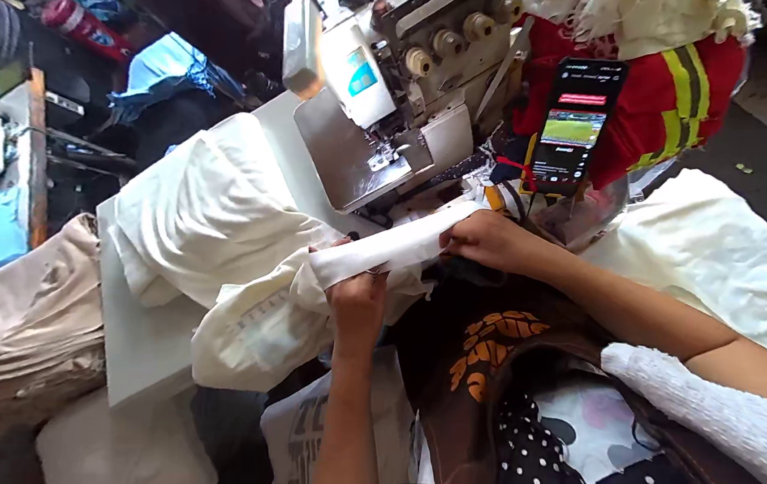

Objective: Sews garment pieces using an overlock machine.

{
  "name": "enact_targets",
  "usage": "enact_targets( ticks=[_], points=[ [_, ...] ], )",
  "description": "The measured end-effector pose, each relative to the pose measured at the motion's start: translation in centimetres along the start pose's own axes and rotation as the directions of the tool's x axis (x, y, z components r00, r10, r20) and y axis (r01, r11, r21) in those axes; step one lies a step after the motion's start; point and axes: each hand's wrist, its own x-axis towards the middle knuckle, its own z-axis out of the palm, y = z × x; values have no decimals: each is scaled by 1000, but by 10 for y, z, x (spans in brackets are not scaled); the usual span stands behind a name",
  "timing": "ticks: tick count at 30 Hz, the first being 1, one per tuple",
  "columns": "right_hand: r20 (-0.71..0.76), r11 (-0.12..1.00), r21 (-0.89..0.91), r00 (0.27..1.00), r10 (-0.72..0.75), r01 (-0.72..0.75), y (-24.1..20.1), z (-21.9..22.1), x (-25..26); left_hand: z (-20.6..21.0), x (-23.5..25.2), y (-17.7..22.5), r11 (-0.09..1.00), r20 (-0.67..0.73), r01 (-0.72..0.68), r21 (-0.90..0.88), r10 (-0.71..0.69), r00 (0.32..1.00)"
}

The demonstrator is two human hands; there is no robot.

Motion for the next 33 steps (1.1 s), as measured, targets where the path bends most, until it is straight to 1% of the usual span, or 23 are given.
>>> enact_targets(
  ticks=[2,5,7,10,14,17,23,25,26,27,28,29,30,31,32,33],
  points=[
    [20,999,11,999,42,-42,3,4,0,-1,-2,-4,999,5,-18,-45,18,1000],
    [19,994,8,993,113,-113,0,8,-1,1,-5,-5,998,-3,-49,-47,49,999],
    [8,992,-9,992,128,-128,-2,11,-2,2,-6,-4,997,-4,-59,-40,58,998],
    [29,988,-27,988,153,-152,-3,12,-5,3,-6,-2,996,-26,-77,-38,76,997],
    [55,989,-27,988,145,-144,-3,12,-7,5,-7,-2,995,-44,-88,-40,86,995],
    [77,988,-26,986,151,-149,-3,12,-7,5,-7,-2,996,-30,-79,-29,78,997],
    [159,990,-7,977,140,-141,-5,14,-7,2,-10,-1,989,-38,-108,98,112,993],
    [185,989,53,974,129,-141,-5,13,-9,-5,-15,6,993,-19,-65,100,68,998],
    [206,981,128,971,118,-146,-7,11,-10,-12,-18,10,998,7,-29,56,28,1000],
    [237,960,234,967,96,-153,-10,7,-10,-21,-20,14,998,55,12,-65,-9,998],
    [262,921,358,963,60,-155,-14,1,-11,-32,-22,17,957,157,85,-277,-42,987],
    [275,855,495,961,14,-154,-17,-2,-12,-42,-24,19,836,272,181,-519,-40,962],
    [279,765,625,960,-35,-154,-19,-2,-13,-51,-26,22,644,372,289,-708,-7,928],
    [287,661,732,954,-80,-165,-23,-2,-12,-56,-28,25,432,447,391,-813,32,894],
    [306,553,810,945,-118,-194,-28,1,-11,-60,-30,28,226,505,483,-846,47,862],
    [326,460,858,934,-144,-228,-34,7,-8,-64,-31,30,36,564,563,-826,26,826]
  ],
)
